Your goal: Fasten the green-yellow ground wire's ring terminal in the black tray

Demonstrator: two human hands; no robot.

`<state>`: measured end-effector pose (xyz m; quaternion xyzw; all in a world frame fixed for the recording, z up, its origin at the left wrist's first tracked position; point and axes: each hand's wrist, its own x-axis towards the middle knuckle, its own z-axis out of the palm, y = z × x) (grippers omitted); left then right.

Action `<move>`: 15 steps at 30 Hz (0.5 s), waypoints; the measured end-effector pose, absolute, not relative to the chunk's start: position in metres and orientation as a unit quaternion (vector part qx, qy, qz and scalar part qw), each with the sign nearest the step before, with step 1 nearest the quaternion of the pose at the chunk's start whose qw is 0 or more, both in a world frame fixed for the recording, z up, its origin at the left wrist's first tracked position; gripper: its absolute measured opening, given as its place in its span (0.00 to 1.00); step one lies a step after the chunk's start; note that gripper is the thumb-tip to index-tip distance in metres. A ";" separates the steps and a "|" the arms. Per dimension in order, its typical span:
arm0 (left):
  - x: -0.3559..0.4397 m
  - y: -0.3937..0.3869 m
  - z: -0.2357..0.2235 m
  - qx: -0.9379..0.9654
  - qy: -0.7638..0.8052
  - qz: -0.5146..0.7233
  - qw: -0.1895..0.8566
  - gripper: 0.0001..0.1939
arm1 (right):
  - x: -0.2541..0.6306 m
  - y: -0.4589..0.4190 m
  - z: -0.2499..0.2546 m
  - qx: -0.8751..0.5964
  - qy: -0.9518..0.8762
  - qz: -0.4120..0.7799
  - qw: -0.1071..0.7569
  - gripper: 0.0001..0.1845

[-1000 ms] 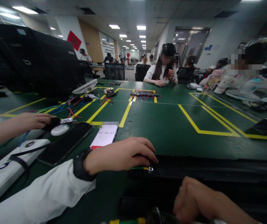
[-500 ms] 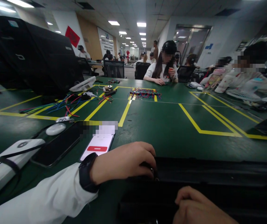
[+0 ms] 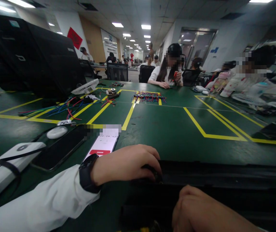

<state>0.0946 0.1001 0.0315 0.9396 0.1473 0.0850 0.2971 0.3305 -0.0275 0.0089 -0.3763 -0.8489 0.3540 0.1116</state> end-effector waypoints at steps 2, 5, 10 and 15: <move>0.094 0.100 0.034 0.940 0.142 0.078 0.299 0.08 | 0.333 -0.025 0.012 -0.363 -0.844 0.378 0.117 0.22; 0.095 0.100 0.038 0.940 0.138 0.074 0.303 0.10 | 0.337 -0.026 0.026 -0.371 -0.831 0.387 0.145 0.14; 0.100 0.101 0.038 0.942 0.128 0.059 0.304 0.13 | 0.347 -0.037 0.038 -0.406 -0.827 0.352 0.166 0.04; 0.101 0.102 0.036 0.944 0.130 0.048 0.299 0.10 | 0.340 -0.043 0.011 -0.427 -0.825 0.335 0.158 0.15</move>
